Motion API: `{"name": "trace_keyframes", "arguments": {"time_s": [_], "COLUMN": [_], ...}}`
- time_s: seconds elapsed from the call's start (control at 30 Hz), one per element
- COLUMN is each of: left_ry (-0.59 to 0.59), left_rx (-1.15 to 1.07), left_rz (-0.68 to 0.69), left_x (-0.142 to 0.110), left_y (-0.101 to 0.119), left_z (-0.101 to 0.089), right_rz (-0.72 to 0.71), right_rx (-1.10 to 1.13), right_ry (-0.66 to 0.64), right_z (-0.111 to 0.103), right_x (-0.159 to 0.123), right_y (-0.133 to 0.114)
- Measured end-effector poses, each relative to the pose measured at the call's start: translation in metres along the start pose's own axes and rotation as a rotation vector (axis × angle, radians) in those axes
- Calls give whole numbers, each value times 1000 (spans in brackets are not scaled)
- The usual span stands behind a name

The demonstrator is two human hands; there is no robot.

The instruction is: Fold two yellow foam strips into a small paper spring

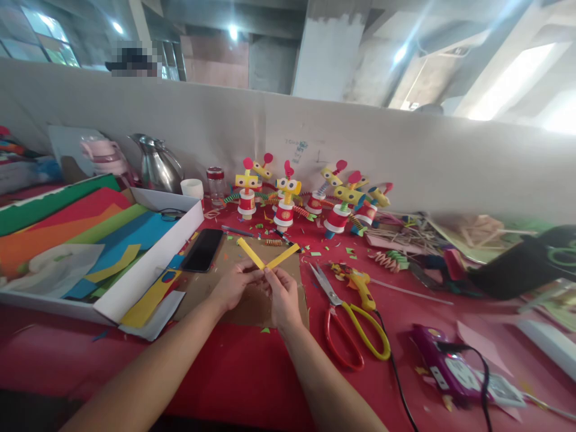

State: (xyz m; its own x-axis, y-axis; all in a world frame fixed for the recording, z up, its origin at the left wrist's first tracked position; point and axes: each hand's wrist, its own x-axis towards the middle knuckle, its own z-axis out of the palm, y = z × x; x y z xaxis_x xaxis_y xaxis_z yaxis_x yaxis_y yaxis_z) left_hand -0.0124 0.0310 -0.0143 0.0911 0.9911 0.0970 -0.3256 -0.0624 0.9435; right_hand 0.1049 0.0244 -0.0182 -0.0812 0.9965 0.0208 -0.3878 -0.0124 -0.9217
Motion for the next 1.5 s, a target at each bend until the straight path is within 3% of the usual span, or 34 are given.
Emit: {"name": "trace_keyframes", "arguments": {"time_s": [0.4, 0.67, 0.9, 1.13, 1.33, 1.5], "left_ry": [-5, 61, 115, 58, 6, 64], "left_rx": [-166, -167, -229, -227, -162, -126], "left_rz": [-130, -131, -152, -182, -125, -77], "left_x": [-1, 1, 2, 1, 1, 2], "left_y": [4, 5, 9, 8, 5, 6], "left_z": [2, 3, 5, 4, 3, 0], "right_rz": [-63, 3, 69, -37, 8, 89], "right_rx": [-77, 47, 0, -59, 103, 184], "right_ry": [38, -24, -69, -23, -38, -122], "right_z": [-2, 0, 1, 3, 2, 2], "right_x": [3, 4, 6, 5, 5, 5], "right_y": [-3, -4, -1, -3, -7, -8]}}
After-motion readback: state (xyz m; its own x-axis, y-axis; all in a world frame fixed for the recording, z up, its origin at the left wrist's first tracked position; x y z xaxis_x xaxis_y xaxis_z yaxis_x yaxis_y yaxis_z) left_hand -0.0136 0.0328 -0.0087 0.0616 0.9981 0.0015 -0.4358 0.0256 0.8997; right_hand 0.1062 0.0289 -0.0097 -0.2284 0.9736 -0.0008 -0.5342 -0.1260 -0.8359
